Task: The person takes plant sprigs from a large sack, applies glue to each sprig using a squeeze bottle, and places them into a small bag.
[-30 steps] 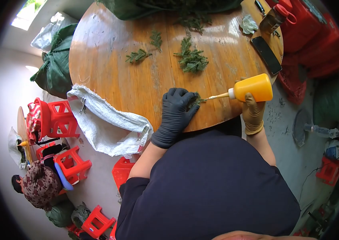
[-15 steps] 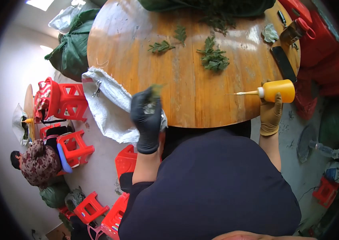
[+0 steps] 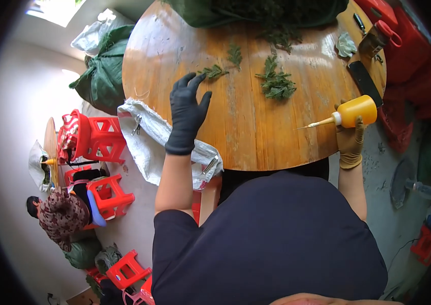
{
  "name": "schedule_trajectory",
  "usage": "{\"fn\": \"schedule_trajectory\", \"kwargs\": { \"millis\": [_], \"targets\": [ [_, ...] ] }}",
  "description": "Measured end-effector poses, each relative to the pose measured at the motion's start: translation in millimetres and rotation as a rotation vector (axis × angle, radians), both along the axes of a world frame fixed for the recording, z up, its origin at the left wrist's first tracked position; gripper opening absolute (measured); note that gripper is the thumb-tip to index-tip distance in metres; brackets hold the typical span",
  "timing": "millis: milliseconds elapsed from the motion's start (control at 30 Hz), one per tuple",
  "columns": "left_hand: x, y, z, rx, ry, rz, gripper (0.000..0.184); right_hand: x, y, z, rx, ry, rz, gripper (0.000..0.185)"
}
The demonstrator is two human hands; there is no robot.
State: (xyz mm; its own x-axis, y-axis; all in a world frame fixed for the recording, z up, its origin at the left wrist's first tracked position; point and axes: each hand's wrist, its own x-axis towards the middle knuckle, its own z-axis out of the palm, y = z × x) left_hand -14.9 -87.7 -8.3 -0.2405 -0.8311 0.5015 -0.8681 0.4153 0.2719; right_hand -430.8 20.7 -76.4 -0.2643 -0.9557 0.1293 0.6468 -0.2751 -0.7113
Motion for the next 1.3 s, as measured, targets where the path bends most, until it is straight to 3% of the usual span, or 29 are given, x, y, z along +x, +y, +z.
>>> {"fn": "schedule_trajectory", "kwargs": {
  "millis": [133, 200, 300, 500, 667, 733, 933, 1300],
  "targets": [
    [-13.4, -51.4, -21.4, 0.031, -0.088, -0.059, 0.037, 1.1, 4.6, -1.1, 0.012, -0.02, -0.004, 0.051],
    [-8.3, -57.4, -33.1, 0.317, 0.03, -0.088, 0.033, -0.8, 7.6, 0.5, 0.009, -0.005, -0.02, 0.053],
    [-28.0, -16.2, -32.2, 0.329, 0.051, -0.176, 0.031, -1.5, 18.6, 6.5, 0.09, -0.131, 0.026, 0.053],
    [-102.5, 82.5, -20.8, 0.411, 0.005, -0.405, 0.039, 1.8, 30.1, 11.1, 0.124, -0.069, 0.05, 0.047],
    [-114.7, 98.4, -23.6, 0.322, 0.179, -0.344, 0.055, 8.2, 28.3, 12.4, 0.11, 0.058, 0.036, 0.05],
    [-111.9, 99.0, -25.6, 0.248, 0.302, -0.297, 0.051, 13.6, 25.7, 12.9, 0.1, 0.089, 0.018, 0.049],
    [-106.2, 98.9, -44.1, 0.31, 0.222, -0.252, 0.036, 41.3, 11.0, 22.6, 0.006, 0.253, 0.038, 0.05],
    [-106.8, 96.9, -46.6, 0.319, 0.227, -0.248, 0.034, 64.8, 1.0, 17.0, 0.032, 0.313, 0.095, 0.052]
  ]
}}
